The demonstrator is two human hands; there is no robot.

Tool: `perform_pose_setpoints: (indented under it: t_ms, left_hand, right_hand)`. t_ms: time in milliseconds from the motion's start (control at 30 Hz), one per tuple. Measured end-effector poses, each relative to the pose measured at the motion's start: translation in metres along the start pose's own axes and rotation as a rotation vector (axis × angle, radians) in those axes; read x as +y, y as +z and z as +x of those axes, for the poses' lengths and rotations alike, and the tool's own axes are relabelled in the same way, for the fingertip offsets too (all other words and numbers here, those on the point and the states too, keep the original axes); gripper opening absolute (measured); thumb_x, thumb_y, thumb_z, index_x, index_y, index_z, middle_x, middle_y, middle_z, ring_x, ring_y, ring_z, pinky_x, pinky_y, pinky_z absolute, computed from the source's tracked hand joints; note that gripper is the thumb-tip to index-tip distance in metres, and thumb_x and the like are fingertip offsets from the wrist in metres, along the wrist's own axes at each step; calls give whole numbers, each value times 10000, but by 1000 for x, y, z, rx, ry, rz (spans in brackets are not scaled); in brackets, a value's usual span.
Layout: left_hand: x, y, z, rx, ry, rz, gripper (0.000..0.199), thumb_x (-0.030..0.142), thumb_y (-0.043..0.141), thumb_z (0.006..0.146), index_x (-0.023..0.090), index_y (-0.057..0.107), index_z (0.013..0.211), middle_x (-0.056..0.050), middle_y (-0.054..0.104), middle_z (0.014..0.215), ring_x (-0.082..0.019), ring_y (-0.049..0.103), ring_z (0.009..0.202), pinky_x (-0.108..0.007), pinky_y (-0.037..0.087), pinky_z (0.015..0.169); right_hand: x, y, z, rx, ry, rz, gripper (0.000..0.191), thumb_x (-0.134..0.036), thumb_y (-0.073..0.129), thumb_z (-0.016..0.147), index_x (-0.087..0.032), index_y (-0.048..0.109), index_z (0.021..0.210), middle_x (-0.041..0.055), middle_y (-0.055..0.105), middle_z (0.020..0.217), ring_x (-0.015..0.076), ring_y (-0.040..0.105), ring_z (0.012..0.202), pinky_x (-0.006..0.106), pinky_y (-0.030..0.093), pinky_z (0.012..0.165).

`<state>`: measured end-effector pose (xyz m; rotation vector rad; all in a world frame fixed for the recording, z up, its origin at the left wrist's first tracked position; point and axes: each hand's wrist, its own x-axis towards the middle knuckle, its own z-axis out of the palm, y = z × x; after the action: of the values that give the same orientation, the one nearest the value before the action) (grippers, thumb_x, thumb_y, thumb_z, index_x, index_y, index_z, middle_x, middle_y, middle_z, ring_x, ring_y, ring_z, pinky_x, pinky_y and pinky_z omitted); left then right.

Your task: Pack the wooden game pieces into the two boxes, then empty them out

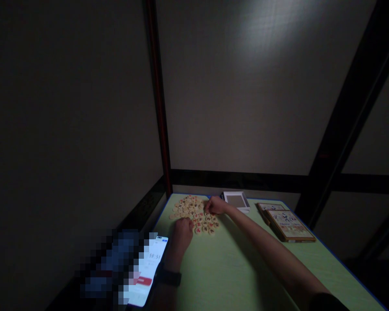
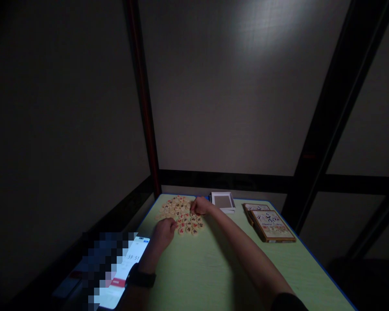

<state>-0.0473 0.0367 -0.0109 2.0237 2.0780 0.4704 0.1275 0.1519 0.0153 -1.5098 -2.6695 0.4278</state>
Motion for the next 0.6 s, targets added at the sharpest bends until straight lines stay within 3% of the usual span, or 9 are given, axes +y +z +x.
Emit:
perform_pose_setpoints:
  t_ms: [133,300,467,600]
  left_hand:
    - [-2,2,1,1,18,5,230,180,483,932,153,711,951,-100,734,1022,-172,649,985,-238,413,820]
    - [-3,2,2,-1,15,20,242,154,466,928,161,706,961,-101,730,1034,-176,645,993,-240,414,828]
    - [-4,3,3,-1,-3,48,299,85,424,908,143,712,962,-123,725,1024,-182,647,984,-244,417,823]
    - [-5,4,2,0,-8,50,319,58,409,897,138,710,966,-121,723,1020,-182,648,977,-242,418,810]
  right_hand:
    - [-9,-5,0,18,-10,-87,285,-91,605,718,-235,802,864,7,777,808,160,716,808,173,476,708]
    - [-39,-3,3,134,11,-209,308,-190,537,826,-194,764,1034,140,744,1069,264,690,1008,287,490,821]
    - [-69,5,8,135,12,-284,305,-229,579,817,-137,732,1065,205,714,1106,308,677,1030,339,508,831]
    - [-75,7,13,88,9,-304,348,-209,669,742,-135,719,1078,201,707,1120,314,677,1032,343,520,823]
